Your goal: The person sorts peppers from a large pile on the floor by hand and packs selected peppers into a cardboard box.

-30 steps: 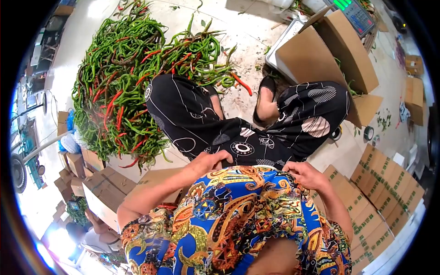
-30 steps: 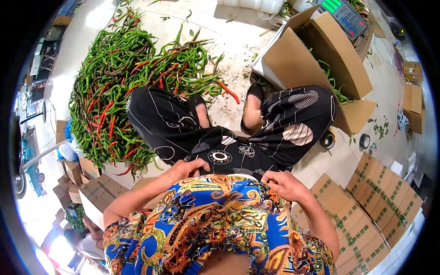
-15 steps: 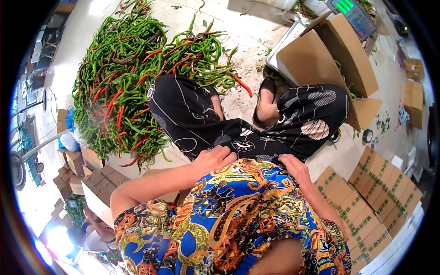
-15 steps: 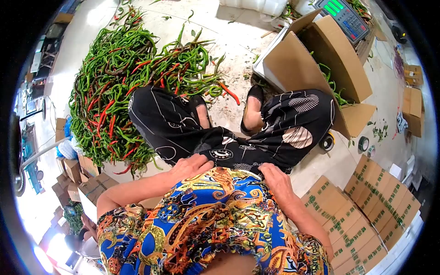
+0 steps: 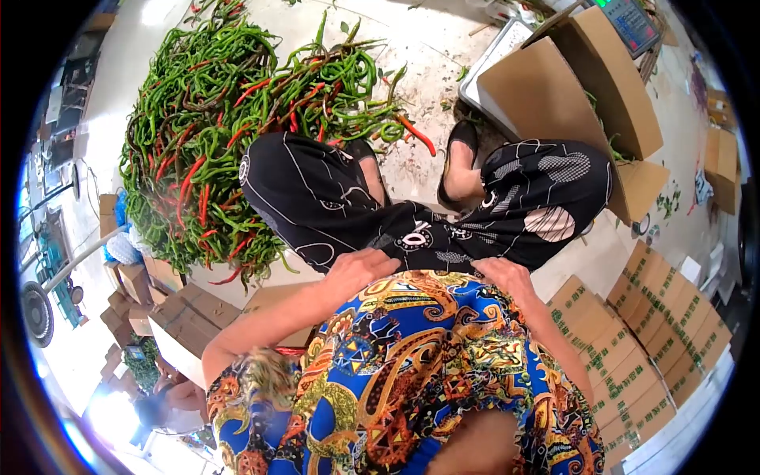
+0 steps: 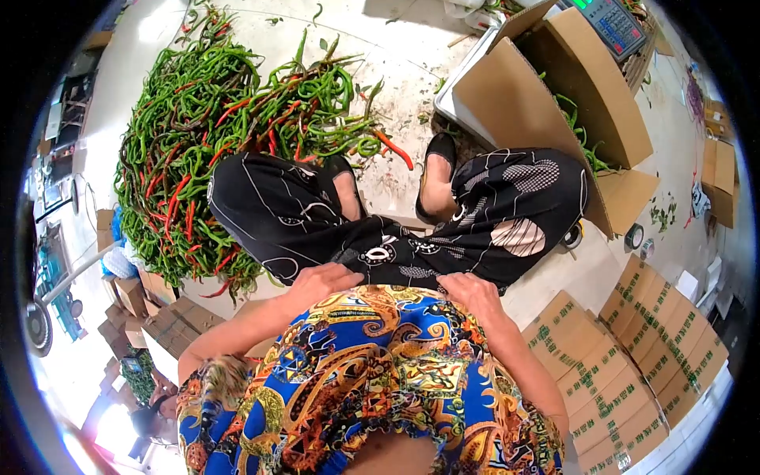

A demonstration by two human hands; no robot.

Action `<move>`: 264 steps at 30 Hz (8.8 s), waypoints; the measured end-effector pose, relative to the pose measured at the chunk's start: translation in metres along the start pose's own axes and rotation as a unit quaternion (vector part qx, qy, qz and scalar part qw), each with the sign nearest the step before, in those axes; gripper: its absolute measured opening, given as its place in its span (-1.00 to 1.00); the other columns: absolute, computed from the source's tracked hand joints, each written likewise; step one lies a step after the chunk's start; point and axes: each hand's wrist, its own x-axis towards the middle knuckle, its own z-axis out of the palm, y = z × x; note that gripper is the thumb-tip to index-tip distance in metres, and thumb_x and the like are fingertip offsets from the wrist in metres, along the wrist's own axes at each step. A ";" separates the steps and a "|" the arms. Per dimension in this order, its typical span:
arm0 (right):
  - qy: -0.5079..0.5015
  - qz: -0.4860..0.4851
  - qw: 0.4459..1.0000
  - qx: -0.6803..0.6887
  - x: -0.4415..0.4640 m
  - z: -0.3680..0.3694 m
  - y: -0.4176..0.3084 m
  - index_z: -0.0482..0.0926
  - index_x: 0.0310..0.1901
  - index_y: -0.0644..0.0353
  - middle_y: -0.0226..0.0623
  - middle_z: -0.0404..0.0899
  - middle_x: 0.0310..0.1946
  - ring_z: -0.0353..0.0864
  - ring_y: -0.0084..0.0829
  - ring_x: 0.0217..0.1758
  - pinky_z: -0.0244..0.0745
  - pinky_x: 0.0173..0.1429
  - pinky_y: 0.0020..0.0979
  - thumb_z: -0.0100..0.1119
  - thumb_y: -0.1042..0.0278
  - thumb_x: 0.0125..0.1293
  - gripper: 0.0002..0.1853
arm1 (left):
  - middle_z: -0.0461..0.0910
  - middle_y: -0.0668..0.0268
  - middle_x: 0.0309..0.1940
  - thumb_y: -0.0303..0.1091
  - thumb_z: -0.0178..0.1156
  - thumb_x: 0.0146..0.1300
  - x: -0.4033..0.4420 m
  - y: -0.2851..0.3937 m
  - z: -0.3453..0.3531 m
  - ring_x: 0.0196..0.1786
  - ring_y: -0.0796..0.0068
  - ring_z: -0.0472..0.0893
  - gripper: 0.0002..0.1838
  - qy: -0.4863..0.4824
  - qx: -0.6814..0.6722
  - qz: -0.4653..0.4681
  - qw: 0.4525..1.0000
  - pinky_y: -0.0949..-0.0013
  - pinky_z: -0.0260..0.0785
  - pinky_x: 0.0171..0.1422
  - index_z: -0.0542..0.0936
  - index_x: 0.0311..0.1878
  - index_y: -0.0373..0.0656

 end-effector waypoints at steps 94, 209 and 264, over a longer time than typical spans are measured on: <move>-0.048 0.256 0.709 0.656 0.295 0.034 0.023 0.41 0.09 0.28 -0.43 0.39 -0.41 0.40 -0.60 -0.44 0.42 -0.29 -0.55 0.08 0.32 0.39 -0.69 | 0.66 0.17 -0.25 -0.44 0.20 0.23 0.103 -0.221 -0.057 -0.20 0.34 0.64 -0.83 0.383 -0.163 -0.192 0.889 0.34 0.47 -0.07 0.64 -0.14 -0.25; 0.095 0.330 0.615 0.710 0.324 0.045 0.038 0.51 -0.14 0.30 -0.28 0.58 -0.36 0.55 -0.50 -0.41 0.54 -0.24 -0.46 0.22 0.44 0.30 -0.83 | 0.61 0.26 -0.42 -0.39 0.14 0.21 0.070 -0.267 0.022 -0.35 0.51 0.60 -0.81 0.384 -0.340 -0.387 0.766 0.43 0.44 -0.18 0.59 -0.16 -0.27; -0.019 0.266 0.665 0.698 0.324 0.059 0.031 0.40 0.10 0.28 -0.27 0.57 -0.16 0.59 -0.48 -0.15 0.55 -0.06 -0.44 0.23 0.37 0.31 -0.62 | 0.62 0.19 -0.32 -0.47 0.27 0.13 0.139 -0.201 -0.037 -0.25 0.23 0.63 -0.75 0.126 -0.298 0.052 0.945 0.29 0.47 -0.13 0.65 -0.08 -0.12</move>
